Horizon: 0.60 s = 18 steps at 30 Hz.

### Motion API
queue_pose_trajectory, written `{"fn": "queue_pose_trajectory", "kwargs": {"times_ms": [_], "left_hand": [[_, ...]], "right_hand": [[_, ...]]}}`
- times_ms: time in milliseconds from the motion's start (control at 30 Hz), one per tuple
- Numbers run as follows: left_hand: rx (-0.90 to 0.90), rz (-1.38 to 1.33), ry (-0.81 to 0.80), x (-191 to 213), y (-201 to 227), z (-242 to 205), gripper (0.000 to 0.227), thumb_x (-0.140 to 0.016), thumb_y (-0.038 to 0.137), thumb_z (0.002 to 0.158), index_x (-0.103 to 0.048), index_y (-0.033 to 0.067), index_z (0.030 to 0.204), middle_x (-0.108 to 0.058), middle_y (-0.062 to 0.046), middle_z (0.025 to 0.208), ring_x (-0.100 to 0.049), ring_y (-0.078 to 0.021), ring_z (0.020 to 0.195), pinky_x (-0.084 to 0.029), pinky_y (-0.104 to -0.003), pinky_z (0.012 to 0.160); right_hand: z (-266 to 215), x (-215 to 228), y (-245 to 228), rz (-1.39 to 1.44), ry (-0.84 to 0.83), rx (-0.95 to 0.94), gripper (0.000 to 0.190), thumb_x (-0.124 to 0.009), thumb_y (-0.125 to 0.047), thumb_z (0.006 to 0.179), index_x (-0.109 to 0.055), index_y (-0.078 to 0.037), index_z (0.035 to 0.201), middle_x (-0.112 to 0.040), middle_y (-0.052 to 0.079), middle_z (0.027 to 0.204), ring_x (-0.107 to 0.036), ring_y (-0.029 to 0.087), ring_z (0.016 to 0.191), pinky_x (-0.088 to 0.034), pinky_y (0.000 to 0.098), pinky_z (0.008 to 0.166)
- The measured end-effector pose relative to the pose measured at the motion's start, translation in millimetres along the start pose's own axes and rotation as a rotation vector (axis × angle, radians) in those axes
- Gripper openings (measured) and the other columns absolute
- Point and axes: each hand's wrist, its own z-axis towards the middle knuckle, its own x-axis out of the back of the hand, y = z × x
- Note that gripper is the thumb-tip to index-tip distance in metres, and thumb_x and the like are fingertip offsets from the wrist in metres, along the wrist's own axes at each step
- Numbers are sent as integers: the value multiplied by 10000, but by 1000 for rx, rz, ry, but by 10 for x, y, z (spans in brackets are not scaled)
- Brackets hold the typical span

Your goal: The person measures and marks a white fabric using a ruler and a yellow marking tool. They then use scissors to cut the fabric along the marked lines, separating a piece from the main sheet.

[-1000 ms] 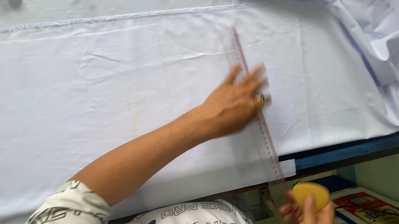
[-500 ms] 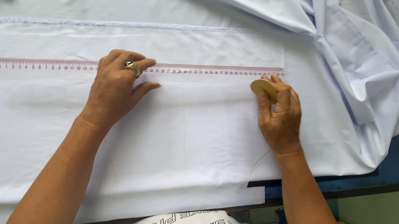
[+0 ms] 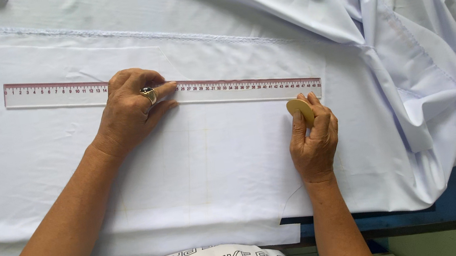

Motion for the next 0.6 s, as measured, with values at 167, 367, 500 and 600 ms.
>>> {"fn": "queue_pose_trajectory", "kwargs": {"times_ms": [167,367,500,600], "left_hand": [[1,-11,31,-45,-13,-10,208,-808,280,939,-795,278,1146,-637,25,1146,-574,-163,1185,-373,-396,1141],[18,-42,43,-43,-3,-8,184,-818,270,932,-801,265,1115,-649,24,1136,-580,-167,1183,-371,-405,1139],[20,-43,52,-50,13,-13,181,-822,270,923,-802,274,1103,-639,35,1128,-577,-163,1175,-370,-400,1137],[29,-37,47,-78,0,-21,169,-817,275,928,-802,273,1097,-635,37,1137,-574,-159,1182,-365,-398,1141]], "right_hand": [[-20,-6,26,2,16,-8,111,-531,-182,1107,-503,-75,1114,-736,121,1251,-653,336,1253,-438,459,1060],[-3,-15,20,-18,11,0,132,-526,-195,1113,-522,-71,1155,-718,116,1292,-638,329,1266,-439,462,1049],[2,1,15,-31,-2,-3,120,-528,-185,1114,-522,-71,1152,-716,114,1295,-636,321,1269,-441,458,1044],[-3,-13,2,-18,11,-31,111,-544,-184,1110,-524,-77,1133,-723,107,1290,-641,318,1262,-436,464,1041]]}}
